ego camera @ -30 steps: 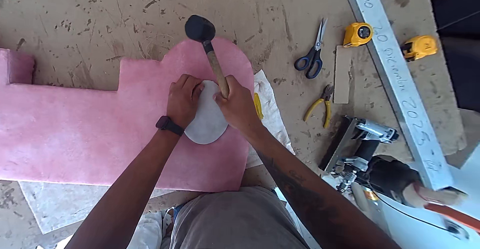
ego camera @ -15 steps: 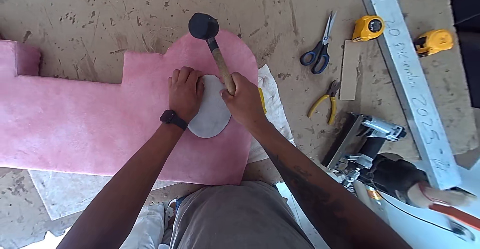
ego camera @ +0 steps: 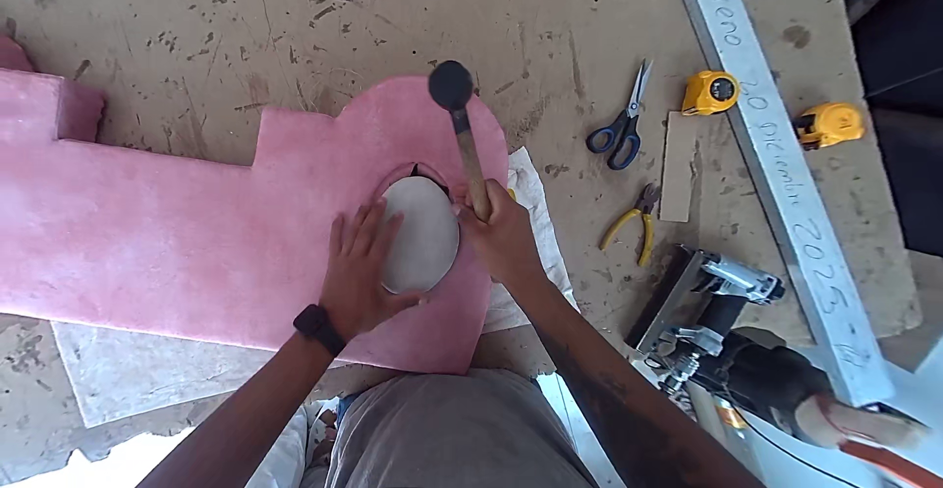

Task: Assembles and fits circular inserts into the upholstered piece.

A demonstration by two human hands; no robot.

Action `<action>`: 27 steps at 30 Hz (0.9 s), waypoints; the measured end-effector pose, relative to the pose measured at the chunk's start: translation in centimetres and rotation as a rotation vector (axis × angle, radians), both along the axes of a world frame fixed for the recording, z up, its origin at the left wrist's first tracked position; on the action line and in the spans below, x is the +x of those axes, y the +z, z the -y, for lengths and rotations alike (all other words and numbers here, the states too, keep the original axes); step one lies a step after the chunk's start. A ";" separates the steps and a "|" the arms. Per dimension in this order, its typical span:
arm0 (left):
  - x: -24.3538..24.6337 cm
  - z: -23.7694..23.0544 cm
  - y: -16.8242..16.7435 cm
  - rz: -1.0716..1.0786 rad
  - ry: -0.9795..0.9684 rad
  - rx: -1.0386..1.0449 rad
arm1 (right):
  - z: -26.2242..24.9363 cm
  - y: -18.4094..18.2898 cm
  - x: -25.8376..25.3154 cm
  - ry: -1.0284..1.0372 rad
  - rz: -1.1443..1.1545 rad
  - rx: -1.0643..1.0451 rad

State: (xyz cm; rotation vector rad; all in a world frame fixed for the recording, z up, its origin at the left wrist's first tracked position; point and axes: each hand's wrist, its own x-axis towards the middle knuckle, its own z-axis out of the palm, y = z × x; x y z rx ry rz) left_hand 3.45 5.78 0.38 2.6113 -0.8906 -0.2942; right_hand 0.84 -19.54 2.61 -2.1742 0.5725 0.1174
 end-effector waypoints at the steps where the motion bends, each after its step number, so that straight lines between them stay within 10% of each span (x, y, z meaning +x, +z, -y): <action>1: -1.1 -0.8 -0.6 0.013 0.000 0.042 | -0.1 0.1 -0.6 -0.024 -0.017 0.000; 27: -0.7 -0.2 -1.7 0.015 0.133 0.108 | -0.3 -0.1 -1.1 -0.008 0.013 0.129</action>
